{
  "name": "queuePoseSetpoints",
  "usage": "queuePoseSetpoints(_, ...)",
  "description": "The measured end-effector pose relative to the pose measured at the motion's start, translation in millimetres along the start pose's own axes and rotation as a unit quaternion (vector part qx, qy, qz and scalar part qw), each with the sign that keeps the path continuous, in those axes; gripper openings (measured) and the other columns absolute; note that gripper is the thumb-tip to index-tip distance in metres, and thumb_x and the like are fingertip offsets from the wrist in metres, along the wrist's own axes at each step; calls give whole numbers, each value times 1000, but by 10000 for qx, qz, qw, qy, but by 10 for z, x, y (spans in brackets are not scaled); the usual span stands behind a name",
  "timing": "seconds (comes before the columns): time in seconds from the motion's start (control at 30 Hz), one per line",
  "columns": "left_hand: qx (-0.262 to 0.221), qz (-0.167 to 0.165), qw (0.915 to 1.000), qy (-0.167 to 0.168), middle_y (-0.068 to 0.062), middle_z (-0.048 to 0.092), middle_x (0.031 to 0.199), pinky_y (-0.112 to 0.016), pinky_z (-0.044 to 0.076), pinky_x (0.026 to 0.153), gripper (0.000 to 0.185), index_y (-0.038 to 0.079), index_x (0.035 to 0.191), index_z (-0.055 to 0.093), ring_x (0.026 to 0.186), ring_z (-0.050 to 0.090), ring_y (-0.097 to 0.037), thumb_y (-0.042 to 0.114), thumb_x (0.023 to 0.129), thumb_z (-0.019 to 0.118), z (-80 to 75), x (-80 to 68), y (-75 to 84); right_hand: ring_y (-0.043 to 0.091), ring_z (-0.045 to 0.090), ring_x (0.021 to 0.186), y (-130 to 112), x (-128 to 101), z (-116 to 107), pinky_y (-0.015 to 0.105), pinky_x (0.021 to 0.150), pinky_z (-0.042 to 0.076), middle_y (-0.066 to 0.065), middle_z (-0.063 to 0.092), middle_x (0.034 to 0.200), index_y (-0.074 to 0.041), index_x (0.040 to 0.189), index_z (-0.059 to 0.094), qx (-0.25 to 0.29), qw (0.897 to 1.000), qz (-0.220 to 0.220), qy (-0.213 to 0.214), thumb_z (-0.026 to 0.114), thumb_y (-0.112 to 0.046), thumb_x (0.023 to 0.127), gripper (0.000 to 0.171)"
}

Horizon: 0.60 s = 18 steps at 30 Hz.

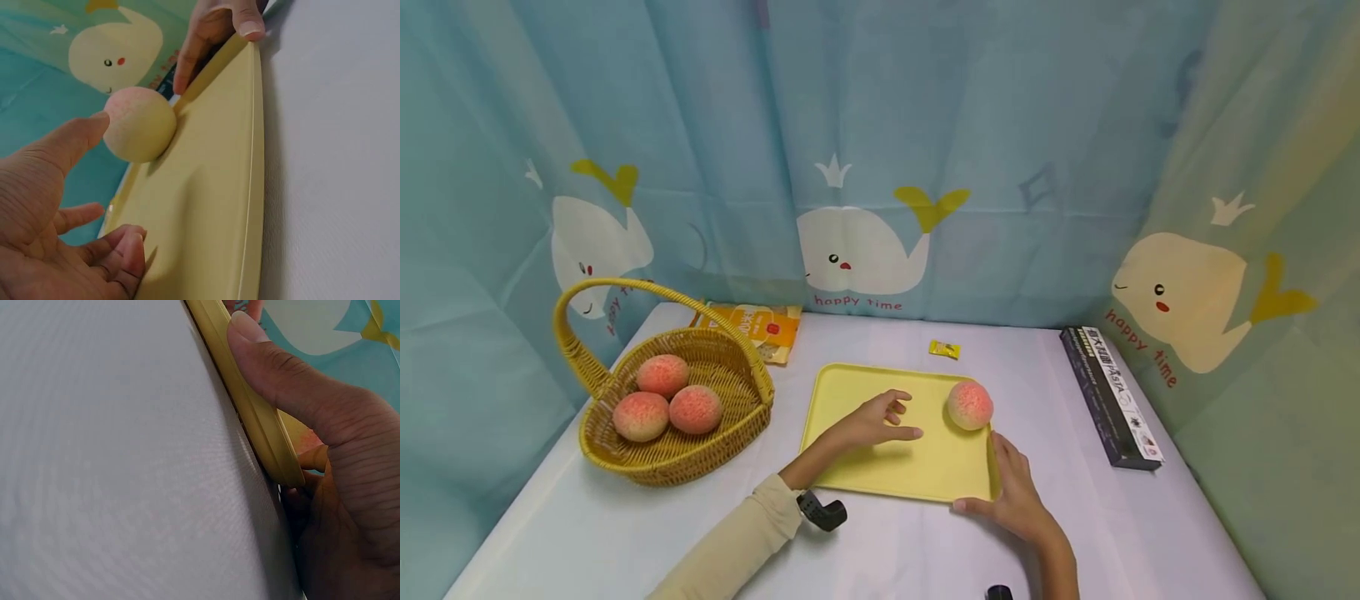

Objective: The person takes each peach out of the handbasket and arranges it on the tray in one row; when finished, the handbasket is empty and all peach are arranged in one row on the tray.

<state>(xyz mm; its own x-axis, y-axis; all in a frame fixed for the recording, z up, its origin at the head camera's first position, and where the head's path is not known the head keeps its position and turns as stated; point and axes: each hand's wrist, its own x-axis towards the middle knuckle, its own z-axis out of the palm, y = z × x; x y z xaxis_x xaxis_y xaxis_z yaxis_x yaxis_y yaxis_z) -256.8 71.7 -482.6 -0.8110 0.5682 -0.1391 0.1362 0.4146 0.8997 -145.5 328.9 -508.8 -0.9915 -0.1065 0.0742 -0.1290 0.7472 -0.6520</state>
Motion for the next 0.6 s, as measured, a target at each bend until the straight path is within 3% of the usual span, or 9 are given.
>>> queuePoseSetpoints(0.33,-483,162,9987,-53,-9,53,135,-36,53,90,70,16,144,43,120,56,-26,40,86,73,-153,-204,-75,50,17,135,10,9,7,77,101,21,33,19,153,-2,155,15,32,10000,51,11,90,-37,64,124)
queuePoseSetpoints(0.6,-771,584,9952,-166,-11,53,135,-31,53,86,56,7,135,51,114,57,-21,31,89,71,-338,-476,-35,52,15,136,12,17,14,78,100,19,33,18,154,-1,155,13,58,9999,89,-41,90,-35,65,123)
